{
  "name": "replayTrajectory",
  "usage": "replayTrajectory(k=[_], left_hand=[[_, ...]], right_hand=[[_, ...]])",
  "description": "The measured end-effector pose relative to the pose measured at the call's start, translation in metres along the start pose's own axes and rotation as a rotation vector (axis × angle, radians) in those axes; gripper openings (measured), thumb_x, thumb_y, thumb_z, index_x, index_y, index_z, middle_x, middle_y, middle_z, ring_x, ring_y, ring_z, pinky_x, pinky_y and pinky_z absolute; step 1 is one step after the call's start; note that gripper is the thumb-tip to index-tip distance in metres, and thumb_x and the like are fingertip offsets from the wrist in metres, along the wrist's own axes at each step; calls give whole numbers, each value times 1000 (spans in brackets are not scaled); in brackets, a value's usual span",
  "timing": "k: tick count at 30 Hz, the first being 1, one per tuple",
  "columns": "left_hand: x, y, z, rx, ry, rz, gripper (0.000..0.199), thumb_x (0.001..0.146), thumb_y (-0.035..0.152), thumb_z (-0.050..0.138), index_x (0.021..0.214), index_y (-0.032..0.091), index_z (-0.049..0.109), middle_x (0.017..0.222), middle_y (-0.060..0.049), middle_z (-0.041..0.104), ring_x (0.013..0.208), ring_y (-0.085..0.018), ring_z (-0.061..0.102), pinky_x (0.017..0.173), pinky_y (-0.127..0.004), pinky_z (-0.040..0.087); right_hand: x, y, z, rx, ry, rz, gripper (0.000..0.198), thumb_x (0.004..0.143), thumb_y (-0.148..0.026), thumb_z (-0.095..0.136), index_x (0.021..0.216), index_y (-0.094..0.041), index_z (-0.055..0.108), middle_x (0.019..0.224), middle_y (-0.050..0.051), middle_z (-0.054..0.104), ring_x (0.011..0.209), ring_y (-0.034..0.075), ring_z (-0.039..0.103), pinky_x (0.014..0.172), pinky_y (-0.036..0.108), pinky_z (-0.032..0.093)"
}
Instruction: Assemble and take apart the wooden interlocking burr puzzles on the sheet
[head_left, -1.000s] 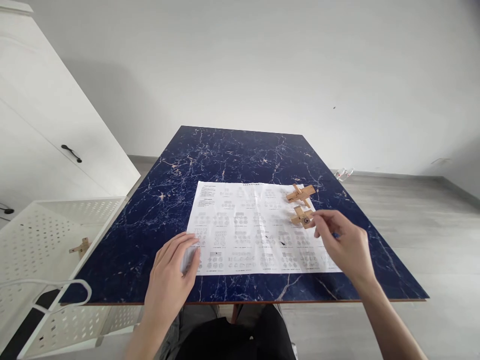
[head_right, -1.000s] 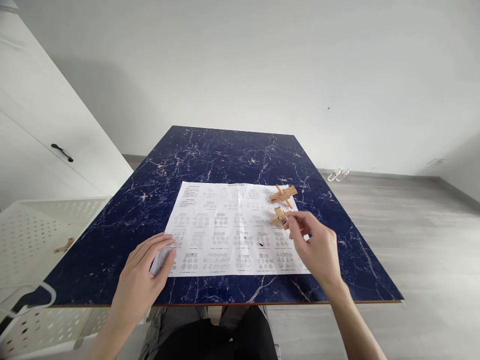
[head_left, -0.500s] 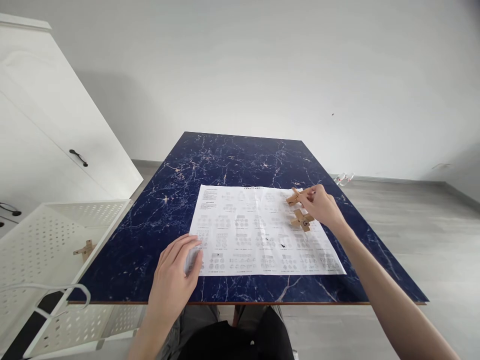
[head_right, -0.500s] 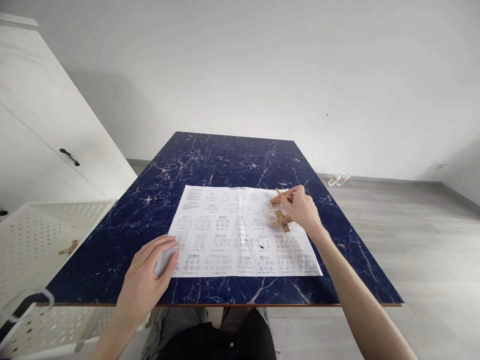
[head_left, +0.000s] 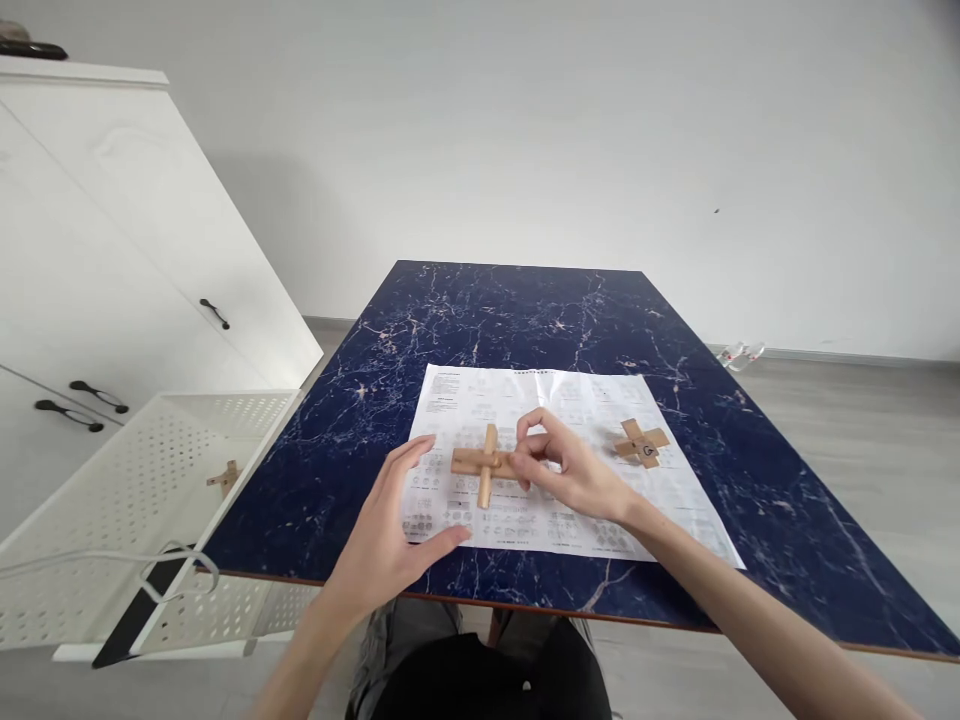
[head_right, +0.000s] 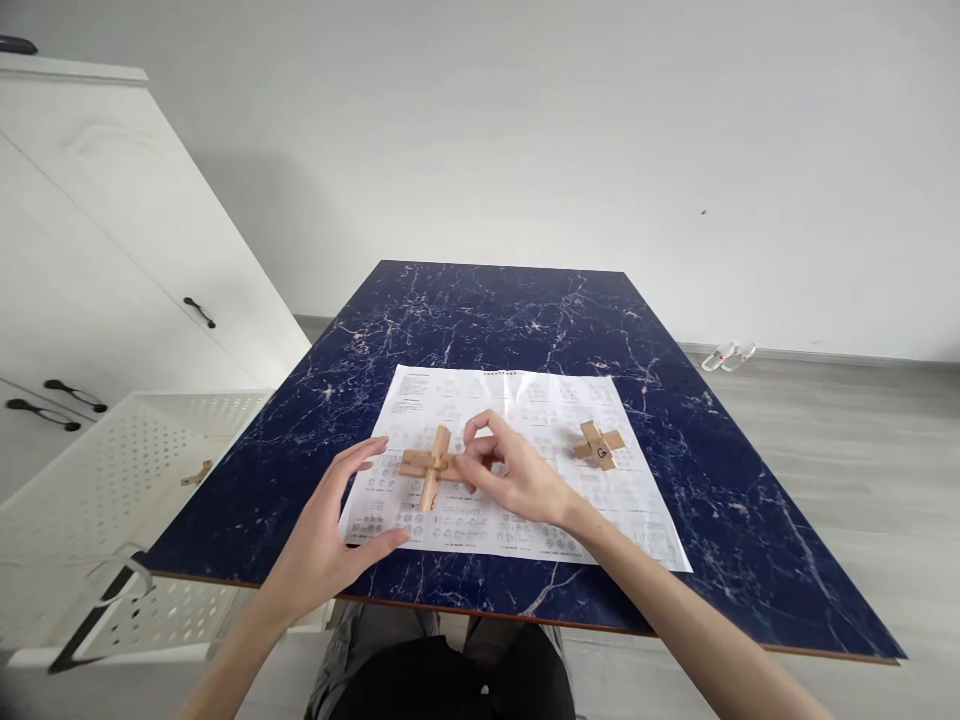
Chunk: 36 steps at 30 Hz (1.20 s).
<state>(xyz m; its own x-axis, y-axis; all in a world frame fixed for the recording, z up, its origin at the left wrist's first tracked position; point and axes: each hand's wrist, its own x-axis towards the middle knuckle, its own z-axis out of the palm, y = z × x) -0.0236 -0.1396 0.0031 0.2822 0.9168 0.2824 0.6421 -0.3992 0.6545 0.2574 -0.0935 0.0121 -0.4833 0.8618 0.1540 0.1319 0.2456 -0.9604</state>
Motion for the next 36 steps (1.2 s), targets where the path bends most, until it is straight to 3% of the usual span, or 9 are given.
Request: replayTrajectory(k=[3,7,11,17,22,26,31,36], left_hand=[[11,3,0,-96,-177,-42,115,74,56,96,166,34,32,170,-16,44,151,-42,52,119,-60,52],[18,2,7,-197,-290,-48,108,70,51,99,161,32,43,161,-15,58,146,-41,59,120,-59,51],[20,4,11,-235,-261,-47,97,69,45,99,152,29,53,149,-14,67,135,-40,67,116,-57,55],[22,6,10,-298,-256,-82,92,69,40,99,149,30,55,149,-12,67,132,-38,69,113,-54,58],[18,2,11,-280,-251,-93,97,67,43,101,150,30,52,149,-14,67,131,-41,69,114,-58,57],[16,1,12,-283,-274,-109,98,68,42,101,151,32,50,154,-13,64,133,-40,69,115,-57,56],[15,4,12,-258,-277,-98,97,71,41,99,152,37,47,156,-10,61,131,-36,70,110,-52,61],[11,4,12,-183,-210,-41,97,72,38,97,154,37,45,154,-9,62,133,-36,68,112,-53,59]], right_hand=[[1,10,13,74,-123,18,29,109,-51,59,109,-25,44,72,-6,64,65,15,56,67,31,42],[-3,18,19,184,-175,37,34,108,-55,61,108,-25,44,73,-6,64,65,14,57,65,29,40],[-7,17,23,184,-128,69,35,107,-57,62,105,-26,46,73,-6,61,64,14,54,64,29,41],[-8,14,32,224,-37,71,32,108,-55,61,104,-26,47,75,-5,60,65,15,55,65,30,43],[-8,15,30,385,-116,136,36,106,-57,65,115,-26,47,78,-5,62,65,14,56,63,29,44],[-9,16,30,411,-233,111,34,109,-53,61,124,-26,46,75,-7,58,63,13,52,59,27,41],[-10,16,33,400,-246,102,34,111,-51,58,129,-26,44,70,-9,55,59,12,47,57,26,39],[-10,15,32,401,-230,105,31,109,-53,60,113,-24,50,72,-6,58,60,13,52,56,26,39]])
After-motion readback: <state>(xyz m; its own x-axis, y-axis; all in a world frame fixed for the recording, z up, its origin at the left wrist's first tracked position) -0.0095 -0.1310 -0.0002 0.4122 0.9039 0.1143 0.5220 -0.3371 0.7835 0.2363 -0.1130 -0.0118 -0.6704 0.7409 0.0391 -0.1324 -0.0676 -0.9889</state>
